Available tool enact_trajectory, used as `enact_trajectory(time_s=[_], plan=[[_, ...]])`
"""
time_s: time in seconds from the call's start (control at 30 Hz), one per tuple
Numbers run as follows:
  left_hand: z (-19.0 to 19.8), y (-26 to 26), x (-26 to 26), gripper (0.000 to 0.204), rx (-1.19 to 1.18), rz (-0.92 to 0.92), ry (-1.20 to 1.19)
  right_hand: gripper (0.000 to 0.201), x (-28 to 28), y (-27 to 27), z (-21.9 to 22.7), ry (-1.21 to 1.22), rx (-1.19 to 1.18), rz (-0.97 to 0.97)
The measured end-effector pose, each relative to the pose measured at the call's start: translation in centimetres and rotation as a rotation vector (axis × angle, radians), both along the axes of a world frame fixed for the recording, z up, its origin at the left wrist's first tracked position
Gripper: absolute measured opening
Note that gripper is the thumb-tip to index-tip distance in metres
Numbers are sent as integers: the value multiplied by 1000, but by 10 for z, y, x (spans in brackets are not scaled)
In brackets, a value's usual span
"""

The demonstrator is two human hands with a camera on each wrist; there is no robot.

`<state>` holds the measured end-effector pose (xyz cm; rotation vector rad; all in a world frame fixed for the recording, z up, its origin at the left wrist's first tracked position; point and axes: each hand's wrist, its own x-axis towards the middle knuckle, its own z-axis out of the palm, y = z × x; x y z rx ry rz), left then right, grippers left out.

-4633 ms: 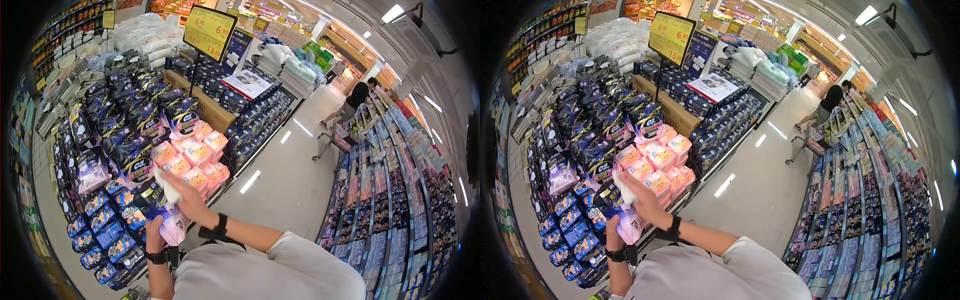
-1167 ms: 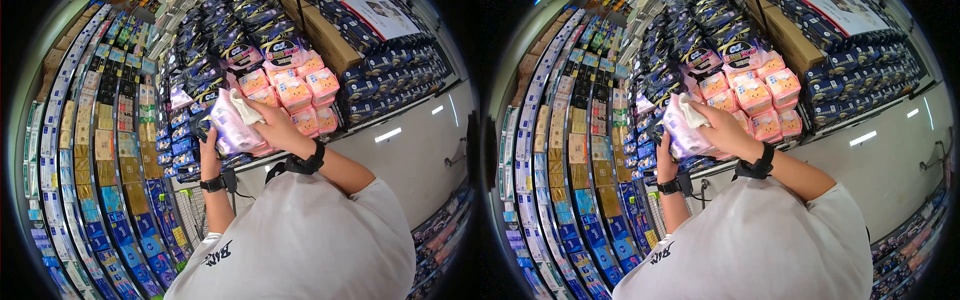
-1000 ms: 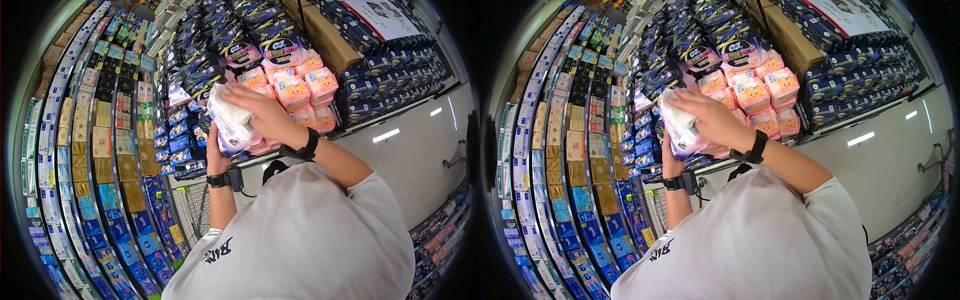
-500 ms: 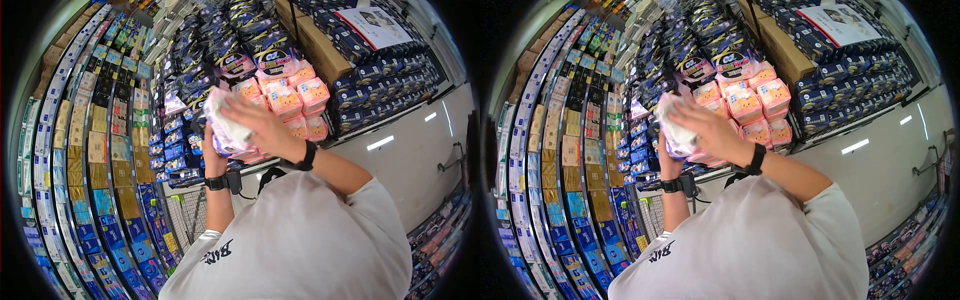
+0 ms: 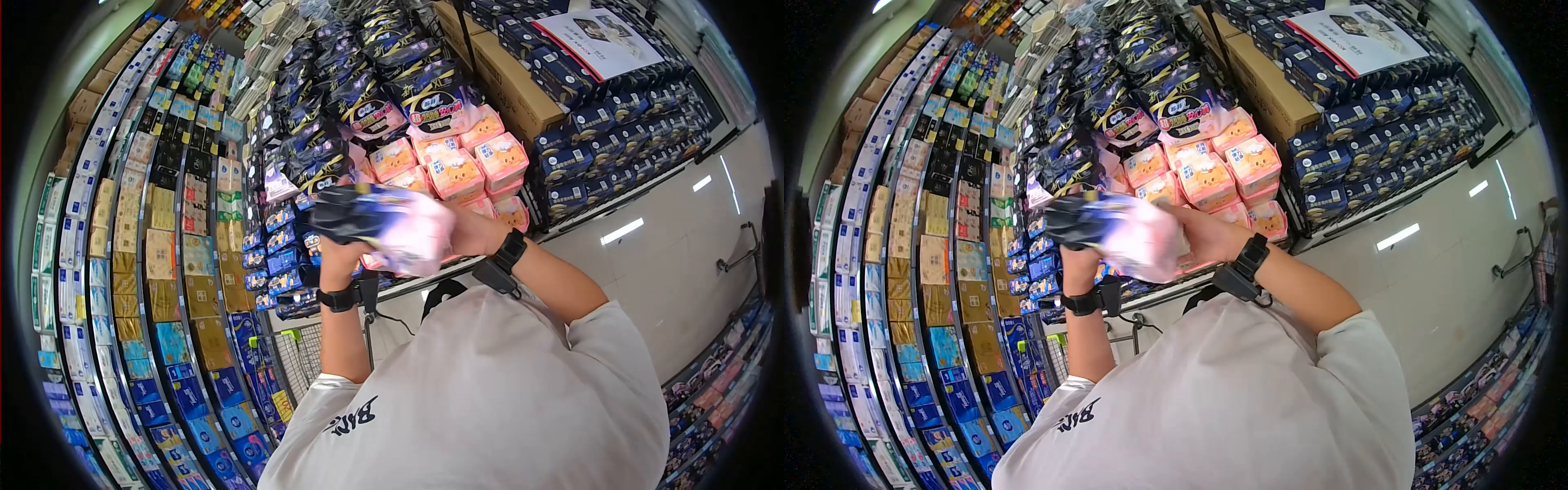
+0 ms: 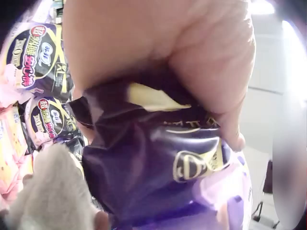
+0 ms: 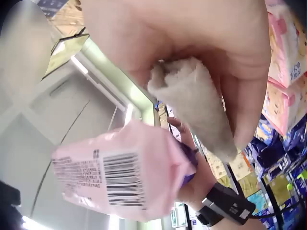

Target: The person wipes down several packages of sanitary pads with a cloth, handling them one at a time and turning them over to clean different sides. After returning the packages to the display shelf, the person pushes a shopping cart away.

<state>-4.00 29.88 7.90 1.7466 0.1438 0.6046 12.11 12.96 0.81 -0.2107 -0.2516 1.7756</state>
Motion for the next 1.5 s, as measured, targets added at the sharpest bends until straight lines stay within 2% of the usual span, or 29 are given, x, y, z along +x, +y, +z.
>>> enact_trajectory(time_s=[0.03,0.1,0.13,0.17,0.2,0.23,0.27,0.3,0.33,0.37,0.43,0.5,0.57,0.63,0.7,0.73,0.77,0.9,1.0,1.03,1.07,1.13,1.2,1.23,1.3,1.33,1.37,1.43,1.5], plan=[[5,-8,7,106,-69,-151,-15,54,-6,3,2,-266,161,-138],[11,-22,19,122,-140,-108,63,49,-5,-2,13,-380,356,-269],[9,-22,21,113,-102,-83,67,49,-1,-5,10,-375,355,-264],[7,-11,23,107,207,-18,119,46,8,-11,4,-155,152,-224],[5,-9,22,103,327,88,161,45,16,-15,-2,64,-51,-182],[9,-11,24,100,446,193,202,45,20,-18,-5,68,-50,-180],[7,-11,20,84,286,224,263,45,23,-21,-8,-115,-97,-395],[11,-12,14,84,287,222,269,46,25,-23,-11,-298,-145,-610],[18,-14,6,78,-139,154,257,49,27,-21,-10,-511,-184,-761],[24,-16,2,74,-564,83,240,49,25,-21,-10,-505,-188,-763],[24,-22,0,73,-547,-17,325,52,17,-20,-3,-730,-153,-1002],[15,-33,7,77,-343,119,408,57,12,-13,-12,-773,-108,-1011],[5,-27,25,88,-143,153,315,63,8,-7,-12,-995,-82,-1051],[0,-10,37,87,-98,189,211,65,12,2,-7,-988,-72,-1042],[12,4,52,79,-52,170,83,64,28,14,8,-1016,-97,-1068],[11,21,59,76,18,207,113,64,37,21,17,-959,-163,-999],[11,39,65,74,87,245,143,64,47,36,14,-990,-60,-1143],[39,76,99,62,635,454,257,58,91,81,-8,-994,-38,-1137],[21,116,123,59,762,336,256,54,99,85,-32,-1088,-63,-1112],[13,128,128,59,908,345,263,52,96,82,-35,-1128,-72,-1080],[10,131,131,59,970,370,278,50,88,75,-32,-1248,-158,-1078],[7,133,136,59,1028,394,297,49,75,65,-26,-1309,-212,-1023],[15,126,139,61,1154,401,639,51,63,58,-10,-1372,-243,-939],[14,123,139,61,1153,398,644,51,64,65,-19,-1368,-246,-936],[11,116,139,68,1245,490,559,60,67,81,-43,-1712,76,-1113],[10,111,139,77,1327,493,475,66,64,80,-37,-1766,16,-987],[9,105,138,77,1330,483,475,66,62,82,-36,-1762,7,-991],[3,89,136,85,1535,374,322,63,59,88,-34,-2055,17,-1015],[-8,87,141,92,1478,315,407,61,54,93,-36,-2120,-32,-948]])
